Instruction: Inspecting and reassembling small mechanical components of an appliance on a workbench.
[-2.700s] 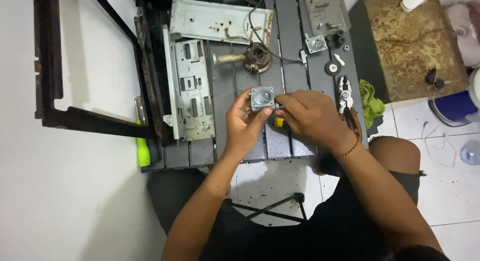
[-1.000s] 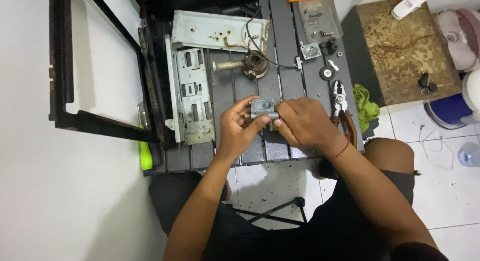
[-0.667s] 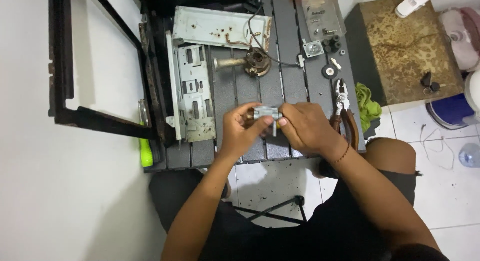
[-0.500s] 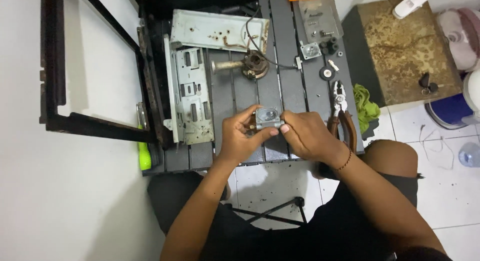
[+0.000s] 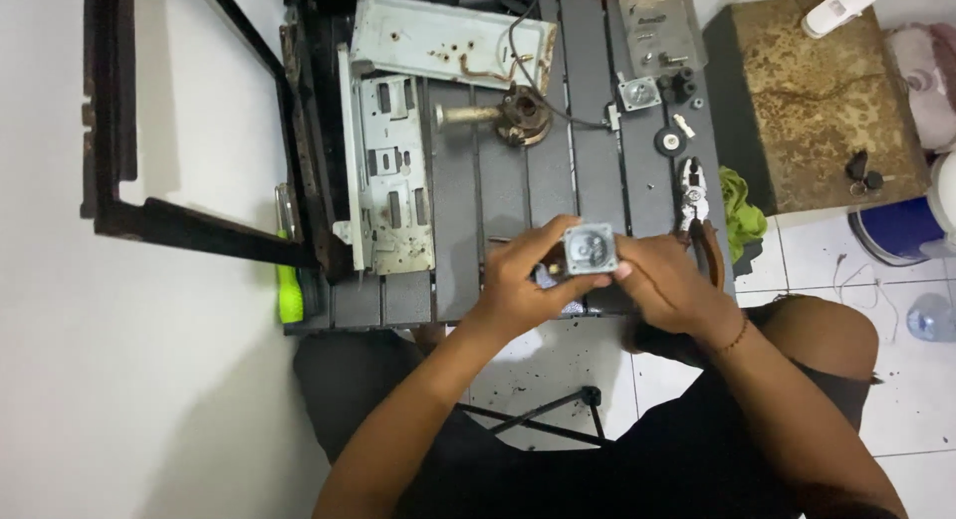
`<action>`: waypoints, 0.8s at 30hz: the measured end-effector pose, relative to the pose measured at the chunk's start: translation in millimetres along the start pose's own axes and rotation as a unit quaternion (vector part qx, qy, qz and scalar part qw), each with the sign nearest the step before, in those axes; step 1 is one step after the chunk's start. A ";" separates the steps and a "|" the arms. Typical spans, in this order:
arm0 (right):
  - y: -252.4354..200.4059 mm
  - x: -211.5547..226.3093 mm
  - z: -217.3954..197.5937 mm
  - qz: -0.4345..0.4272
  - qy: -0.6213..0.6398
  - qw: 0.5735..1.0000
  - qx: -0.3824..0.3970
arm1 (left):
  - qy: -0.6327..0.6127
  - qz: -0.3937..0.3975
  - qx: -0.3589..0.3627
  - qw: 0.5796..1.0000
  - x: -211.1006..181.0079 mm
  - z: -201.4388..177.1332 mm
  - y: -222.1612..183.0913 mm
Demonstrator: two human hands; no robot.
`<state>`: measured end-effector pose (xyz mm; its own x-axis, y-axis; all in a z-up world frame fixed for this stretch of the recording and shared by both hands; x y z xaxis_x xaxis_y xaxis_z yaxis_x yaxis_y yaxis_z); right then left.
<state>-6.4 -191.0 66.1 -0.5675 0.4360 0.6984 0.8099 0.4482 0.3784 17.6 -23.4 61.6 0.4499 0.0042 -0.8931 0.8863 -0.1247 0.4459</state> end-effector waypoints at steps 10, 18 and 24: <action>2.1 -15.2 -0.6 -0.142 -0.266 0.953 -0.014 | -0.223 -0.322 0.106 0.914 27.9 9.9 -12.7; 5.1 -19.2 7.1 -0.109 -0.229 0.967 -0.019 | -0.265 -0.332 0.048 0.904 44.5 15.0 -18.3; -1.1 -40.6 15.8 0.059 -0.085 0.995 0.013 | -0.248 -0.260 0.002 0.933 49.2 14.9 -14.8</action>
Point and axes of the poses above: each hand's wrist, its own y-axis towards the middle knuckle, its own z-axis out of the palm, x = y × z, the point moved 5 cm from there along y, towards the middle knuckle, and after that the axes turned 7 degrees about -z, right-handed, at the moved point
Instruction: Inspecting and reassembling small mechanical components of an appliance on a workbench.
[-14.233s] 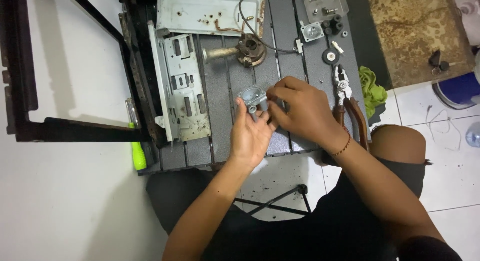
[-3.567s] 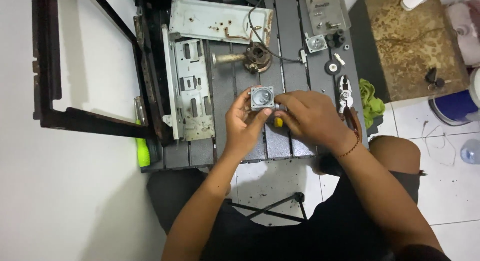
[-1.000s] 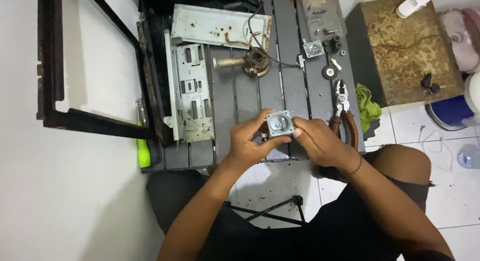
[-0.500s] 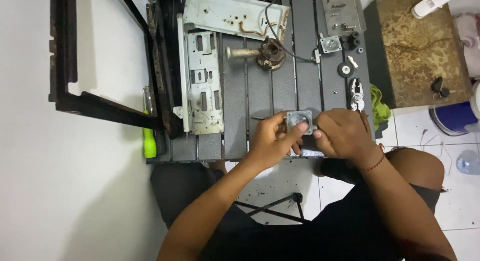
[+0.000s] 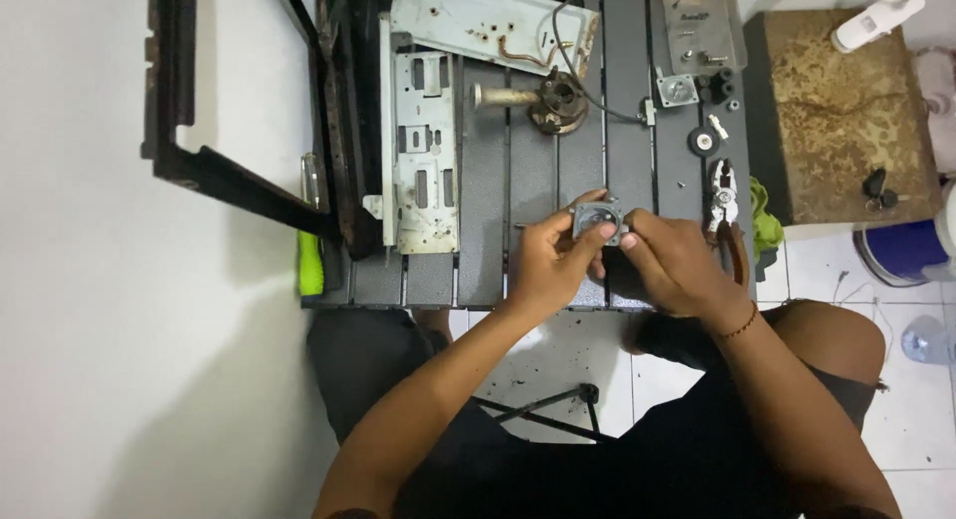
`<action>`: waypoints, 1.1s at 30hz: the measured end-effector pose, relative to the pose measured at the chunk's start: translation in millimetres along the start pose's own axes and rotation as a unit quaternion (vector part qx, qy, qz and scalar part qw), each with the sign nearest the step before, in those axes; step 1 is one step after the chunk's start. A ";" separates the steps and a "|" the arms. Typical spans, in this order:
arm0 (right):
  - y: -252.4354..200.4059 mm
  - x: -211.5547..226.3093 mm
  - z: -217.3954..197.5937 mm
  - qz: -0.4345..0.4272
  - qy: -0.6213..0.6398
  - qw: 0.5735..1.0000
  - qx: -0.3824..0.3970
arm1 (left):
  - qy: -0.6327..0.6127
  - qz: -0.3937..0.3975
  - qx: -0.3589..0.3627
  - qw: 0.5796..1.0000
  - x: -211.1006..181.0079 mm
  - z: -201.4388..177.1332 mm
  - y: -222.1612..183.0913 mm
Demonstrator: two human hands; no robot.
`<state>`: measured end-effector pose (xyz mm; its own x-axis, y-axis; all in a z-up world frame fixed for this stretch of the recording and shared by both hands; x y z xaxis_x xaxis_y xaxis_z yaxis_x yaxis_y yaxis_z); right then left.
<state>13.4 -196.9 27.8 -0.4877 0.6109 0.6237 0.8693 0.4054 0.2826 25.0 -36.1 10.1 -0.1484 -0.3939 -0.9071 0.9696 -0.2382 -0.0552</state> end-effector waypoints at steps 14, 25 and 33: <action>18.9 44.2 -24.5 -0.138 -0.293 0.946 -0.003 | -0.024 -0.085 0.007 0.996 -12.9 -7.3 6.0; 30.6 34.5 -7.5 -0.158 -0.295 0.942 -0.018 | -0.038 -0.139 0.002 0.990 -32.7 -22.1 10.8; 33.9 30.4 -7.4 -0.090 -0.172 0.981 -0.014 | 0.007 -0.055 0.044 0.997 -30.7 -16.3 12.9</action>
Point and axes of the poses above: each hand's wrist, its own y-axis towards the middle knuckle, its own z-axis out of the palm, x = y × z, the point moved 5 cm from there along y, towards the middle knuckle, and after that the axes turned 7 degrees about -z, right-handed, at the moved point
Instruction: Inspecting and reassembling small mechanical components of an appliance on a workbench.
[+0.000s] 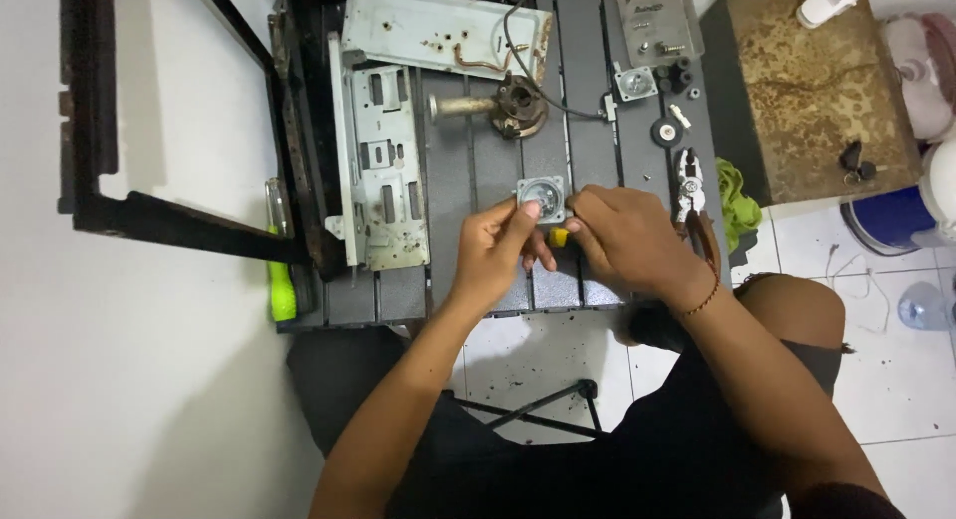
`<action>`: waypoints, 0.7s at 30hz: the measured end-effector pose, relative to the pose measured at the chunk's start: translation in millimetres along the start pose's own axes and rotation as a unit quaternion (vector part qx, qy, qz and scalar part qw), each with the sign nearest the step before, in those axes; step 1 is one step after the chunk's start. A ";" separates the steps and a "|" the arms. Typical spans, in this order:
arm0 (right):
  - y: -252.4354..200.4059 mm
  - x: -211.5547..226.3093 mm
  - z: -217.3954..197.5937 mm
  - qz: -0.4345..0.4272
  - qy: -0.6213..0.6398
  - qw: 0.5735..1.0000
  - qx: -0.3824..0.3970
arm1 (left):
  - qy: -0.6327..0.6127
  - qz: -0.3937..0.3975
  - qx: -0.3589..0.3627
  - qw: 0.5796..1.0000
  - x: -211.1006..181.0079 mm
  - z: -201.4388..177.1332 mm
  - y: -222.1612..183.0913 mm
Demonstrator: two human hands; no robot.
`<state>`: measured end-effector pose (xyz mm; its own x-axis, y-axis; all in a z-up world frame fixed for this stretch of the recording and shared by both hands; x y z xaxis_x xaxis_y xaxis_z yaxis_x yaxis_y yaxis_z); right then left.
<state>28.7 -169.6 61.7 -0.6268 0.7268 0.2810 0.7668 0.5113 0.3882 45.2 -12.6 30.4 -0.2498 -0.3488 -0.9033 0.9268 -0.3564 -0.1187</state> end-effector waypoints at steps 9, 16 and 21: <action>-4.0 -8.0 4.1 0.002 0.057 0.998 0.002 | 0.072 0.106 0.057 0.990 -12.5 2.3 -0.8; 8.1 13.0 -6.3 -0.024 -0.007 1.000 0.011 | 0.050 0.044 0.037 0.997 -10.0 -10.7 3.9; 8.0 8.8 1.4 0.011 0.023 1.000 0.016 | 0.095 0.051 0.040 0.993 -21.6 -10.0 3.1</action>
Point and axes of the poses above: each hand's wrist, its own y-axis towards the middle knuckle, its own z-axis out of the palm, x = y × z, the point moved 5 cm from there along y, towards the middle knuckle, and after that the axes turned 7 degrees about -z, right-handed, at the moved point
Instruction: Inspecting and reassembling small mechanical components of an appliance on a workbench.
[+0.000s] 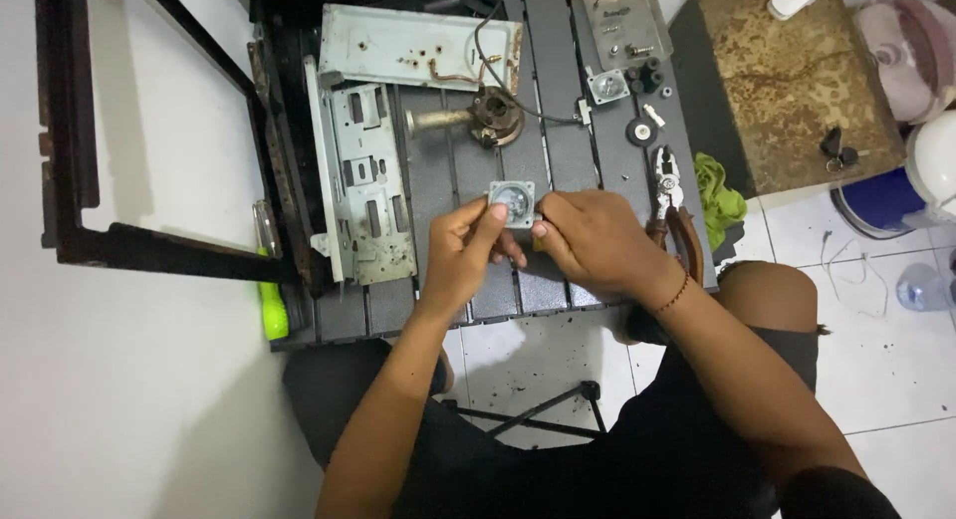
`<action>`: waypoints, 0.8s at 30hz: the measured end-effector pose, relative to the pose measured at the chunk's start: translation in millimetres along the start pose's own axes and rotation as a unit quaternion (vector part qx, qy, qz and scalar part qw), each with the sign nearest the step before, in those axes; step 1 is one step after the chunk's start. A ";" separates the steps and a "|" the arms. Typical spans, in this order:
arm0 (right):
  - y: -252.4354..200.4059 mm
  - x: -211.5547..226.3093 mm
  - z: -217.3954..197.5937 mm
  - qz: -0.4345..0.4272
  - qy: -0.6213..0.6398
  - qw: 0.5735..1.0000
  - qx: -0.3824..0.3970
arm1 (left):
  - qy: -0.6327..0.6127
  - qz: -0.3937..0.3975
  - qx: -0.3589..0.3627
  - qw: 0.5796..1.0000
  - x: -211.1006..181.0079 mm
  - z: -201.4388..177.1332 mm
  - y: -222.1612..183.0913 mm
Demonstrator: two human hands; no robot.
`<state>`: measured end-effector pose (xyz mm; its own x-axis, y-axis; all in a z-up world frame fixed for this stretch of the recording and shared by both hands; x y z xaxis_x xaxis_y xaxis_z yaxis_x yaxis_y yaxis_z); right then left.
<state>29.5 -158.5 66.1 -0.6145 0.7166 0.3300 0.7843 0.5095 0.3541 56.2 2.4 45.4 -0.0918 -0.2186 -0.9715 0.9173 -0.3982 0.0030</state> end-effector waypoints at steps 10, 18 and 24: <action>2.1 -9.8 -5.9 0.038 0.130 0.990 -0.027 | -0.003 0.026 0.021 0.999 1.2 2.9 6.1; 1.1 -19.8 -0.8 0.076 0.266 0.958 -0.077 | 0.118 0.064 -0.016 0.991 -10.4 -6.5 10.0; 0.2 -28.7 5.3 0.090 0.296 0.946 -0.091 | 0.144 0.086 -0.042 0.985 -9.7 -12.6 15.2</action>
<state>47.8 -176.4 52.0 -0.4543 0.3633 0.8134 0.8865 0.2744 0.3725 76.0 9.8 51.9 0.1714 -0.0097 -0.9851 0.9392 -0.3004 0.1664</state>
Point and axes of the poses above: each hand's wrist, its own y-axis towards the middle knuckle, its own z-axis out of the palm, x = y × z, the point moved 5 cm from there along y, towards the middle knuckle, and after that the axes turned 7 degrees about -z, right-handed, at the moved point
